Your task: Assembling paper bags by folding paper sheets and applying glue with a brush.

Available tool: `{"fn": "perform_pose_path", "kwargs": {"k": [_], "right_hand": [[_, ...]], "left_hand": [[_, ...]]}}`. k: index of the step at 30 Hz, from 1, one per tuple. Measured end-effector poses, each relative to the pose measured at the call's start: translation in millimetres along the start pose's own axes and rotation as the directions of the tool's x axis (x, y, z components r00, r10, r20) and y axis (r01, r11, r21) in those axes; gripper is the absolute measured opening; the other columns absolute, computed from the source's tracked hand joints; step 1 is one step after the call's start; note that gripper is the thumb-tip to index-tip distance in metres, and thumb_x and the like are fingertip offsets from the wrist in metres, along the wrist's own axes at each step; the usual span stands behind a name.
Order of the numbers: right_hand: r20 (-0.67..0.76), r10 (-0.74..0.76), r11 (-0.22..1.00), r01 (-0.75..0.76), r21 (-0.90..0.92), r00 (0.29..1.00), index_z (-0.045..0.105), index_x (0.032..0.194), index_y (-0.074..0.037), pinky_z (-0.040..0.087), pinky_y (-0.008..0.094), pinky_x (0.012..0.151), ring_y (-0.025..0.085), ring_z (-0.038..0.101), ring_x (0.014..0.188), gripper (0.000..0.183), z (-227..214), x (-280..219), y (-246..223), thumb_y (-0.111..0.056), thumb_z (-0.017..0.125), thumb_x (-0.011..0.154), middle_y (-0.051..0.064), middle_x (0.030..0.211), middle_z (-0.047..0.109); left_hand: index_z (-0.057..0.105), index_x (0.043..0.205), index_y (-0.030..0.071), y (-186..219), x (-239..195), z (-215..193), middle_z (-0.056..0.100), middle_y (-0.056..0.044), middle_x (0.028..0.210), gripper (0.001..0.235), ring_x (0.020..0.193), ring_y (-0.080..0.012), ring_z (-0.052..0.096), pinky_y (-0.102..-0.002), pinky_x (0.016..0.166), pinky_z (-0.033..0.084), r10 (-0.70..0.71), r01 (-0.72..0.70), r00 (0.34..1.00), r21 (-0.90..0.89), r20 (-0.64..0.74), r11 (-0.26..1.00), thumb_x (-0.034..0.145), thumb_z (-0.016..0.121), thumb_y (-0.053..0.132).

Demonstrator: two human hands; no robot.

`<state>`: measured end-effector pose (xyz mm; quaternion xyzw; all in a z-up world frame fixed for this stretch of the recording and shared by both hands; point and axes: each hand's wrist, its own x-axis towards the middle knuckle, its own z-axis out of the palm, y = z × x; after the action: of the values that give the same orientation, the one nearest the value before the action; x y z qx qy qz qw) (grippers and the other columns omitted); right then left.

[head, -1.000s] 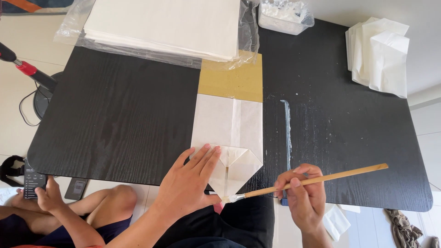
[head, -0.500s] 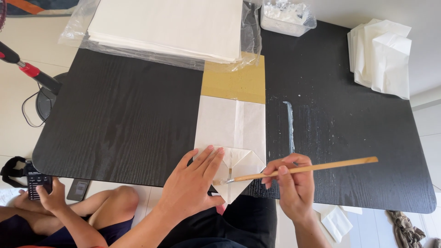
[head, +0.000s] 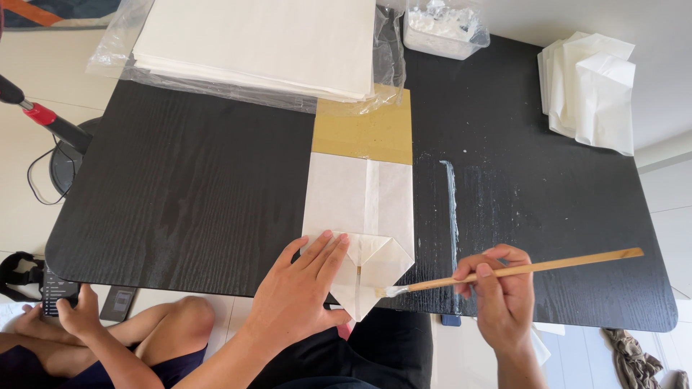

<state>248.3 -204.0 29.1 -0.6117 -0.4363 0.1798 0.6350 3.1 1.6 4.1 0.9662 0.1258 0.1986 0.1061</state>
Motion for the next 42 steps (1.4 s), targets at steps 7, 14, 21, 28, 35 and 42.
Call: {"fn": "perform_pose_path", "kwargs": {"k": [7,14,21,28,35,42], "right_hand": [[-0.026,-0.100,0.980,0.103,0.168,0.995,0.046,0.122,-0.009,0.059,0.024,0.054,0.022,0.067,0.064,0.013,-20,28,-16,-0.006,0.042,0.111,0.019,0.089,0.071],[-0.194,-0.304,0.952,0.292,-0.091,0.933,0.043,0.127,0.000,0.067,0.035,0.076,0.033,0.073,0.096,0.013,-13,149,-24,0.001,0.045,0.115,0.029,0.121,0.064],[-0.258,-0.382,0.865,0.245,-0.437,0.888,0.056,0.117,-0.004,0.062,0.030,0.084,0.022,0.070,0.104,0.006,-13,302,45,-0.007,0.057,0.111,0.019,0.122,0.069],[-0.200,-0.359,0.786,0.180,-0.591,0.912,0.060,0.122,-0.003,0.058,0.033,0.089,0.024,0.069,0.106,0.012,-25,351,100,-0.006,0.056,0.112,0.013,0.122,0.069],[-0.105,-0.339,0.732,0.193,-0.653,0.935,0.066,0.119,-0.005,0.057,0.037,0.091,0.027,0.070,0.110,0.011,-27,357,124,-0.007,0.062,0.108,0.012,0.119,0.072],[-0.196,0.240,0.605,-0.305,-0.736,0.951,0.017,0.160,-0.006,0.035,0.058,0.113,0.039,0.025,0.149,0.083,-25,318,68,-0.022,0.067,0.095,0.018,0.161,0.027]], "left_hand": [[0.042,0.152,0.000,0,0,2,0.058,-0.011,0.149,0.120,0.144,-0.0252,0.048,-0.046,0.116,0.035,-0.011,0.011,1.000,-0.014,0.005,1.000,0.060,0.092,0.059],[0.036,0.155,0.001,-8,-1,11,0.048,-0.013,0.157,0.119,0.146,-0.0288,0.042,-0.049,0.112,0.031,-0.005,0.014,0.994,-0.076,0.111,0.997,0.067,0.090,0.060],[0.043,0.155,0.004,-10,-14,45,0.055,-0.007,0.153,0.070,0.143,-0.0248,0.048,-0.044,0.105,0.040,0.049,-0.046,0.999,0.118,-0.023,0.992,0.111,0.028,0.058],[0.076,0.107,0.025,0,15,71,0.081,0.011,0.097,0.045,0.104,-0.0108,0.074,-0.039,0.085,0.055,-0.166,0.232,0.846,0.070,-0.506,0.970,0.107,0.037,0.048],[0.074,0.118,0.028,-6,11,57,0.076,0.006,0.122,0.042,0.113,-0.0132,0.070,-0.037,0.083,0.055,-0.088,0.135,0.917,0.094,-0.390,0.986,0.108,0.041,0.053],[0.038,0.158,0.006,-24,4,25,0.036,-0.013,0.165,0.067,0.148,-0.0266,0.036,-0.051,0.101,0.034,0.034,0.003,0.980,-0.188,0.195,0.982,0.108,0.041,0.051]]}}
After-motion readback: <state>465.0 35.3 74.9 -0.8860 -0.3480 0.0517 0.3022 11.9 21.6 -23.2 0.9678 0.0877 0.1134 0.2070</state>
